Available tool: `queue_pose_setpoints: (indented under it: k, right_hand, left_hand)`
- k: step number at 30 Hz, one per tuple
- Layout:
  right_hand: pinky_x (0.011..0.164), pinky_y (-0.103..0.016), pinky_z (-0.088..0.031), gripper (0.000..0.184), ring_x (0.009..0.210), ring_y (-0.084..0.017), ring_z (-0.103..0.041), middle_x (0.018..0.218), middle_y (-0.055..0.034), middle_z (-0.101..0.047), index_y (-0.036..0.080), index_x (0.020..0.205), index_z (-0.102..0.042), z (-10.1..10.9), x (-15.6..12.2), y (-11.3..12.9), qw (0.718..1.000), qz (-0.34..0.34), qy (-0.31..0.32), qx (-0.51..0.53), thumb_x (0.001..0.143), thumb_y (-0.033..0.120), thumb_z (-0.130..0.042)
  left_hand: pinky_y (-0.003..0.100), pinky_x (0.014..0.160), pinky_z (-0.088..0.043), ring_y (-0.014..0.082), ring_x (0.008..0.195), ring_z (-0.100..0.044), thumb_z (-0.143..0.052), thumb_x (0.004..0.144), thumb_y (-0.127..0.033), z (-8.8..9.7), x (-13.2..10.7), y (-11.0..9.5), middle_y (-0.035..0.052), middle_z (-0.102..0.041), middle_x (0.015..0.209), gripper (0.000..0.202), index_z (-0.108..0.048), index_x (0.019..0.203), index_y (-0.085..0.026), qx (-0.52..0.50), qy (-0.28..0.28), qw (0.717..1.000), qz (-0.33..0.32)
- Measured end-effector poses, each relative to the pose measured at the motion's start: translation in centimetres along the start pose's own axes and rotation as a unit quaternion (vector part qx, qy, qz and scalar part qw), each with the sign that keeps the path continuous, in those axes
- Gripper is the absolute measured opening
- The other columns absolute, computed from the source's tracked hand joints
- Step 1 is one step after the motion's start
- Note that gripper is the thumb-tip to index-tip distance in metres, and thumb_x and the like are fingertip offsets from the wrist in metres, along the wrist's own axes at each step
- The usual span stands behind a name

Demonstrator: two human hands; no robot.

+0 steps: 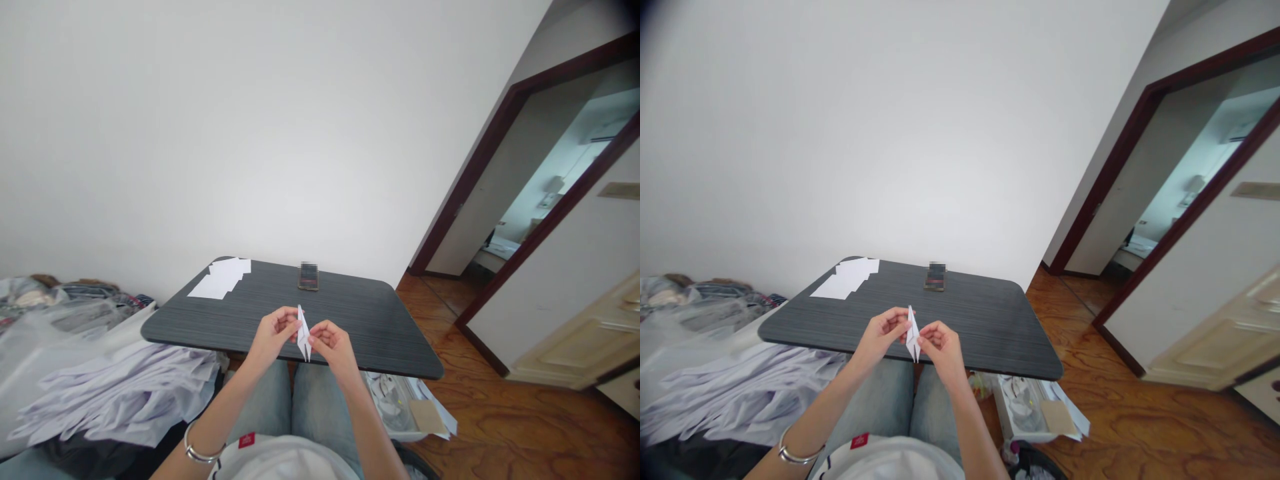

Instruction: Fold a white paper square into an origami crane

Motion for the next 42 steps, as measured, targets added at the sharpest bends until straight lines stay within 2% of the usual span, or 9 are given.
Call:
queue_pose_setpoints:
  k: [5,11,21,27,32,42]
  right_hand:
    - [0.051,-0.022,-0.046,0.016,0.053,-0.011,-0.056,0.061,0.0013,-0.060,0.016,0.076,-0.057,-0.1,0.1,-0.1,1.000,-0.005,-0.007,0.005,0.065,0.023,-0.067]
    - [0.051,-0.021,-0.046,0.018,0.049,-0.009,-0.053,0.055,0.0053,-0.055,0.018,0.081,-0.056,-0.3,0.1,0.2,0.999,0.028,-0.045,0.014,0.066,0.020,-0.065]
    - [0.050,-0.022,-0.048,0.016,0.050,-0.011,-0.055,0.056,0.0039,-0.057,0.017,0.079,-0.057,-0.3,0.3,0.4,0.999,0.014,-0.045,-0.001,0.066,0.022,-0.065]
    - [0.048,-0.022,-0.047,0.015,0.048,-0.011,-0.057,0.055,0.0028,-0.060,0.017,0.075,-0.058,-0.2,0.3,0.2,0.999,0.000,-0.037,0.009,0.064,0.023,-0.066]
    - [0.048,-0.022,-0.046,0.015,0.049,-0.013,-0.058,0.056,0.0020,-0.062,0.017,0.074,-0.058,-0.1,0.2,0.2,0.999,-0.010,-0.039,0.029,0.064,0.024,-0.066]
    - [0.046,-0.022,-0.045,0.013,0.046,-0.011,-0.057,0.055,0.0038,-0.059,0.018,0.068,-0.056,-0.4,0.1,0.6,0.997,-0.001,-0.020,0.071,0.064,0.025,-0.066]
  left_hand:
    - [0.019,0.048,-0.041,0.0075,0.047,-0.048,-0.064,0.066,-0.025,-0.3,-0.2,0.5,-0.0044,-0.052,0.053,0.017,-0.051,0.067,-0.014,0.021,-0.041,0.999,-0.020]
    - [0.019,0.051,-0.042,0.0100,0.058,-0.053,-0.066,0.064,-0.025,-0.7,-0.5,0.9,0.0004,-0.059,0.066,0.021,-0.055,0.077,-0.013,0.041,-0.039,0.998,0.008]
    - [0.021,0.057,-0.044,0.0117,0.060,-0.056,-0.064,0.067,-0.028,-0.3,-0.2,1.6,0.0021,-0.062,0.067,0.018,-0.061,0.076,-0.012,0.048,-0.001,0.999,0.006]
    - [0.023,0.055,-0.046,0.0126,0.056,-0.058,-0.065,0.065,-0.026,-0.4,-0.3,1.2,0.0028,-0.064,0.063,0.020,-0.062,0.076,-0.010,0.026,0.012,0.999,0.043]
    - [0.025,0.059,-0.048,0.0142,0.060,-0.060,-0.066,0.065,-0.026,-0.5,-0.5,0.7,0.0038,-0.066,0.064,0.020,-0.064,0.077,-0.010,0.012,0.039,0.998,0.051]
    - [0.023,0.057,-0.046,0.0114,0.054,-0.058,-0.066,0.064,-0.021,-0.7,-0.6,0.6,0.0009,-0.065,0.059,0.011,-0.064,0.070,-0.011,-0.025,0.029,0.998,0.044]
Point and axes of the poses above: each hand's wrist, its own x-axis towards the middle knuckle, its own z-axis out of the back of the hand, y = z × x, the point moved 1 cm from there along x, towards the middle knuckle
